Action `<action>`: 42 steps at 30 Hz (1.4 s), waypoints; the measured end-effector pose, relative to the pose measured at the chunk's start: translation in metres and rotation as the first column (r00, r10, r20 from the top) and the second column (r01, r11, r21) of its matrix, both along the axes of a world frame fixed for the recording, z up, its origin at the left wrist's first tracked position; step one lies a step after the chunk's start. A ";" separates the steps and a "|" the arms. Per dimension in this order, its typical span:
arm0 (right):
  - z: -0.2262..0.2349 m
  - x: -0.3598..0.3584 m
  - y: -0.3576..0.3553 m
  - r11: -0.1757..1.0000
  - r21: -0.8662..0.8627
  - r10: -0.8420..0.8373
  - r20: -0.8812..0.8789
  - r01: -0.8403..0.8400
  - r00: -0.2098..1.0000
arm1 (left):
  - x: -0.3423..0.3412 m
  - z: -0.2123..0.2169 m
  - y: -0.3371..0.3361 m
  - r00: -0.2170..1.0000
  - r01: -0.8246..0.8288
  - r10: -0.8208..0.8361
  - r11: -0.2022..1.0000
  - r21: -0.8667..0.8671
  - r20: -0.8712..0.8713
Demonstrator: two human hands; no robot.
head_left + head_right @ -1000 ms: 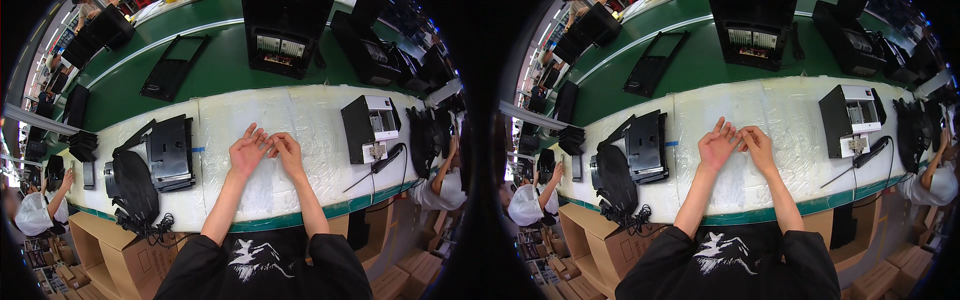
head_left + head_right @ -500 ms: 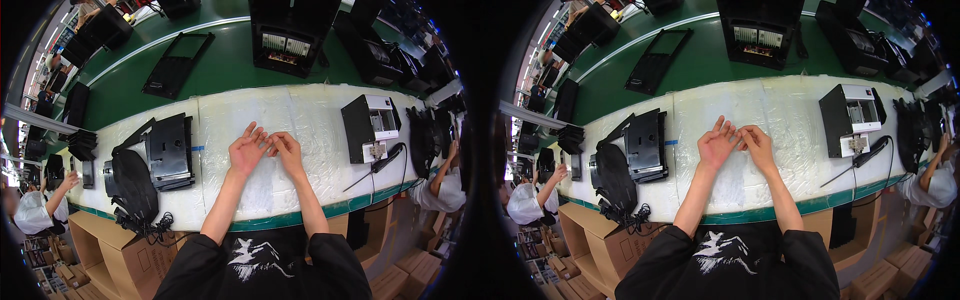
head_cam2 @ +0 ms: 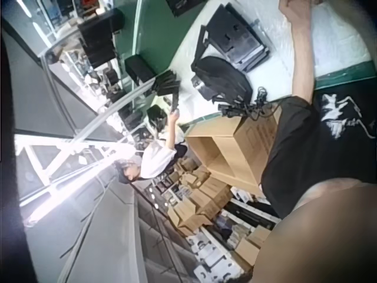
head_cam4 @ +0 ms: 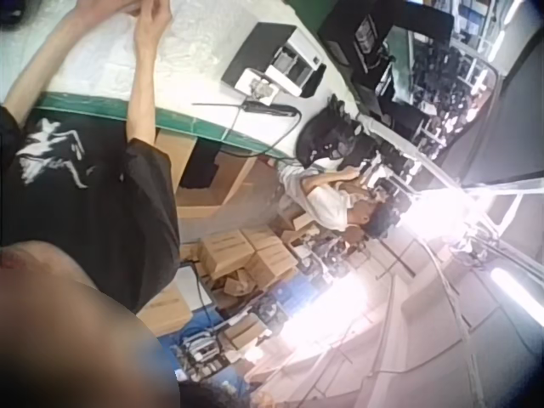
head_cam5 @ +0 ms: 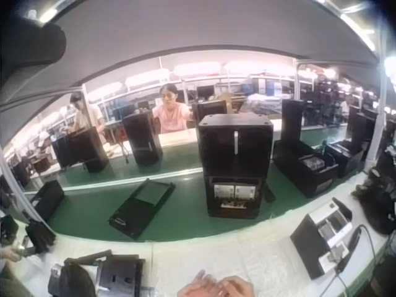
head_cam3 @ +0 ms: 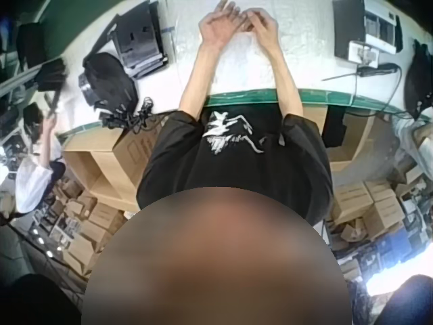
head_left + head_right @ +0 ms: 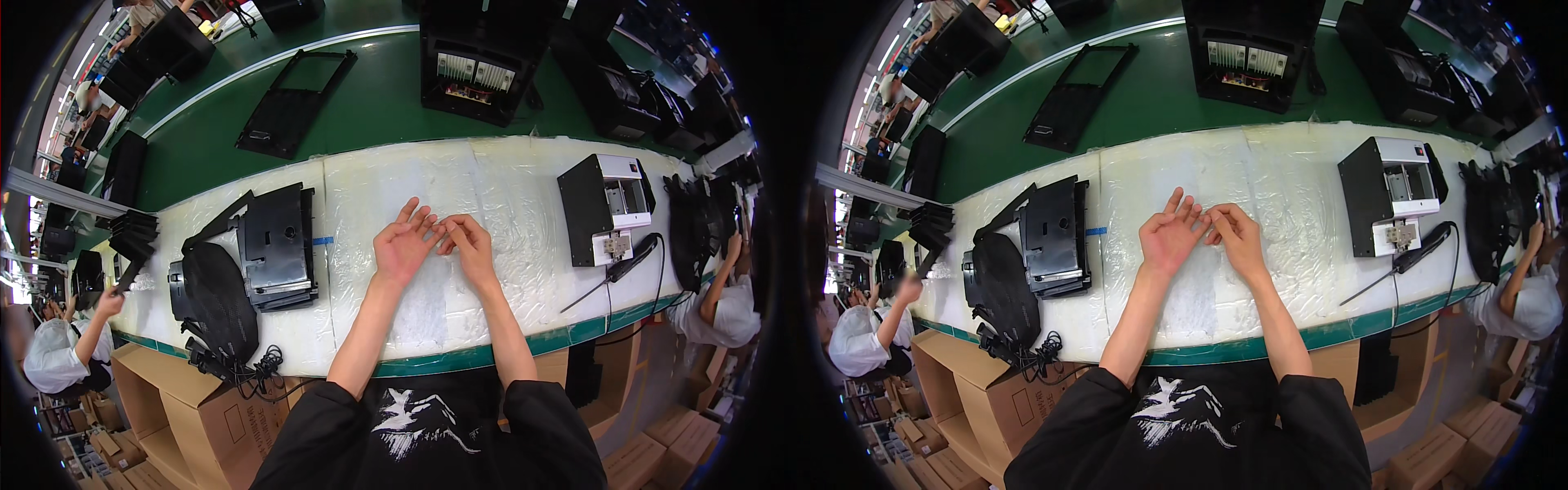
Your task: Assembling the housing and internal components of an electronic unit using an electric screwdriver on a production line.
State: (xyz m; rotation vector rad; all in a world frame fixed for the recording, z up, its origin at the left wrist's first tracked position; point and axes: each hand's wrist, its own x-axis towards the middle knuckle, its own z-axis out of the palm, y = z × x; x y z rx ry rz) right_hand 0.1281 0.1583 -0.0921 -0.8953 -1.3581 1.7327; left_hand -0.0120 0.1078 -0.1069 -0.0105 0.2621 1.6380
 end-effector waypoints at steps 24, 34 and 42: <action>0.000 -0.001 0.001 1.000 0.021 -0.023 0.010 0.023 1.000 | 0.001 0.002 0.001 1.000 -0.007 0.007 1.000 0.029 0.002; -0.001 -0.001 0.001 0.999 0.042 -0.030 0.030 0.028 0.999 | 0.001 0.001 0.001 1.000 -0.007 0.007 0.999 0.034 0.011; -0.001 -0.001 0.001 0.999 0.031 -0.029 0.023 0.029 0.999 | 0.002 0.001 0.001 1.000 -0.007 0.007 0.999 0.033 0.008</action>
